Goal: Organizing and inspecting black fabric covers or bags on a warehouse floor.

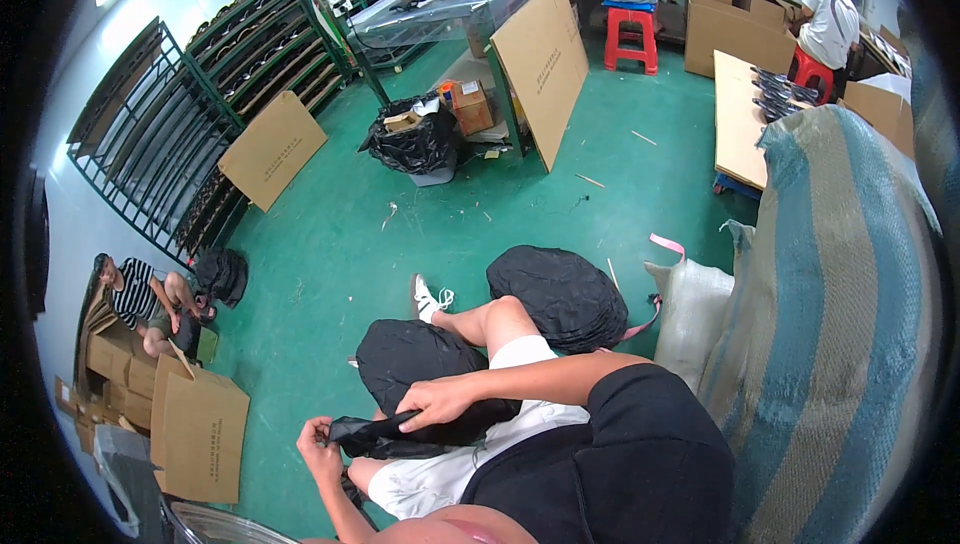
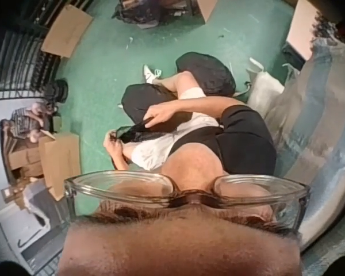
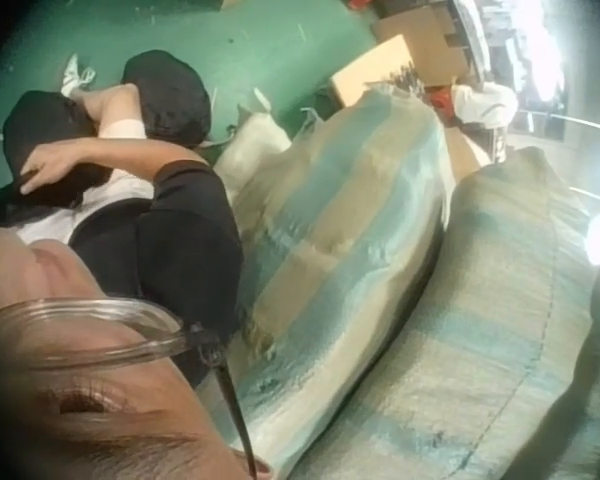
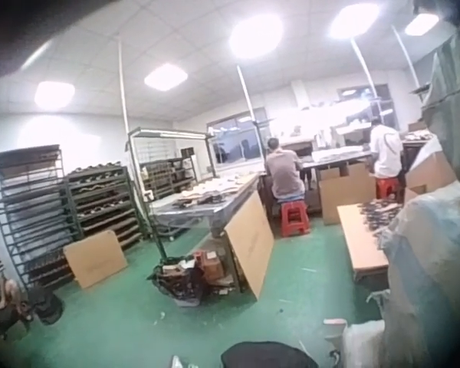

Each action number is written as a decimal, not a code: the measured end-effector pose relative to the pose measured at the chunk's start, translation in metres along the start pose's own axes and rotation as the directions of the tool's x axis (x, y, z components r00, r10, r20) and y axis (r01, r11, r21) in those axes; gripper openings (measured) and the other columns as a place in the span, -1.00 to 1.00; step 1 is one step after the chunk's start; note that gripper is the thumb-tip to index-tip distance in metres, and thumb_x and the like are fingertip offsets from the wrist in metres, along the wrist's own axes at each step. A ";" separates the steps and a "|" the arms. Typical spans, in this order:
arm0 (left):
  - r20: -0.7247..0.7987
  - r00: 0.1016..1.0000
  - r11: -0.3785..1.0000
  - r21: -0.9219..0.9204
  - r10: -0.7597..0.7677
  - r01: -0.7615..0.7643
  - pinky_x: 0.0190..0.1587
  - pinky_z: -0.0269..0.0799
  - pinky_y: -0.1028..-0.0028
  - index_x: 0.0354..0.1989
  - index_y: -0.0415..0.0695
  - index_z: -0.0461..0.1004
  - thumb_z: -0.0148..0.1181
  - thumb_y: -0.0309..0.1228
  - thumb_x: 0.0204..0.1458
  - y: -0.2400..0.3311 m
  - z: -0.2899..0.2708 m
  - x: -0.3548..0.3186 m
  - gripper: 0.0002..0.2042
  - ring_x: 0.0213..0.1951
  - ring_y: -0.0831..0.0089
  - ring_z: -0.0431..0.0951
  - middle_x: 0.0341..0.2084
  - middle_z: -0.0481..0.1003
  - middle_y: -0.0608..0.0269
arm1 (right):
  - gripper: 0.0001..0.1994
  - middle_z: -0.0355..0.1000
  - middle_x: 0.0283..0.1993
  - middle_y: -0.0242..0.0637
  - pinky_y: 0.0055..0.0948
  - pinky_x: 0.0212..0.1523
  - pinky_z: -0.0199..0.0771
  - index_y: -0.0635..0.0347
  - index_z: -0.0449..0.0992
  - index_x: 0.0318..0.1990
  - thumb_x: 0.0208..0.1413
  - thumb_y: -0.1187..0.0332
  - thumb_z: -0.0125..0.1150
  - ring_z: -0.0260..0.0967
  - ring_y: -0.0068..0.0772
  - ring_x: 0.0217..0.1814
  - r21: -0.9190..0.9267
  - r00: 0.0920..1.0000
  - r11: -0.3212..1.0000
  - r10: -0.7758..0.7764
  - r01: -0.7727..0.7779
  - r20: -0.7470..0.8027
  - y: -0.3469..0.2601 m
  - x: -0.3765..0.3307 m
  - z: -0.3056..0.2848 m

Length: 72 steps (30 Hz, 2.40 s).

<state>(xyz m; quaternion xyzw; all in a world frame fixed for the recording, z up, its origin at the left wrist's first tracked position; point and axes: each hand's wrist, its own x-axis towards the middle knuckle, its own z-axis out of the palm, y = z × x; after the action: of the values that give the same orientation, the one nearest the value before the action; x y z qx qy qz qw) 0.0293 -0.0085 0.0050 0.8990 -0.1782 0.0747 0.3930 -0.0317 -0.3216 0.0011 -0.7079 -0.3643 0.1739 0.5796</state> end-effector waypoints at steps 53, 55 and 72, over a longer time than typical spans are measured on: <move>-0.121 0.970 0.763 -0.641 -0.210 0.086 -0.54 0.22 0.64 -0.38 -0.14 0.46 0.13 -0.28 0.22 -0.072 -0.007 0.049 -0.79 -0.58 0.76 0.32 -0.62 0.43 0.46 | -0.59 0.51 -0.02 -0.16 -0.46 0.02 0.47 0.39 0.45 0.03 0.34 0.17 -0.08 0.50 -0.37 -0.05 0.882 0.897 0.468 0.409 -0.046 -0.170 0.062 0.006 0.014; -0.102 0.943 0.716 -0.678 -0.318 0.167 -0.57 0.21 0.64 -0.37 -0.14 0.47 0.11 -0.24 0.23 -0.078 0.001 0.040 -0.76 -0.61 0.73 0.34 -0.65 0.43 0.43 | -0.60 0.52 -0.03 -0.15 -0.45 0.00 0.49 0.40 0.45 0.03 0.34 0.18 -0.08 0.51 -0.36 -0.07 0.897 0.901 0.442 0.397 -0.022 -0.173 0.060 0.002 0.010; 0.651 0.565 -0.237 -0.736 -0.508 0.634 -0.07 0.40 0.47 -0.06 -0.18 0.49 0.17 -0.16 0.15 -0.017 0.164 -0.095 -0.65 -0.18 0.48 0.52 -0.26 0.56 0.27 | -0.60 0.48 0.03 -0.15 -0.27 0.08 0.46 0.31 0.34 0.12 0.30 0.18 -0.01 0.47 -0.24 0.03 0.913 0.886 0.391 0.376 0.113 -0.271 0.061 0.003 0.024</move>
<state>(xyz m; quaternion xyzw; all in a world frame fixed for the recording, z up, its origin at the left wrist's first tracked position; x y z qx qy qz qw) -0.0531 -0.0931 -0.1440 0.3901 0.2403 -0.2945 0.8387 -0.0266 -0.3062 -0.0623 -0.3212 -0.0102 0.2273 0.9193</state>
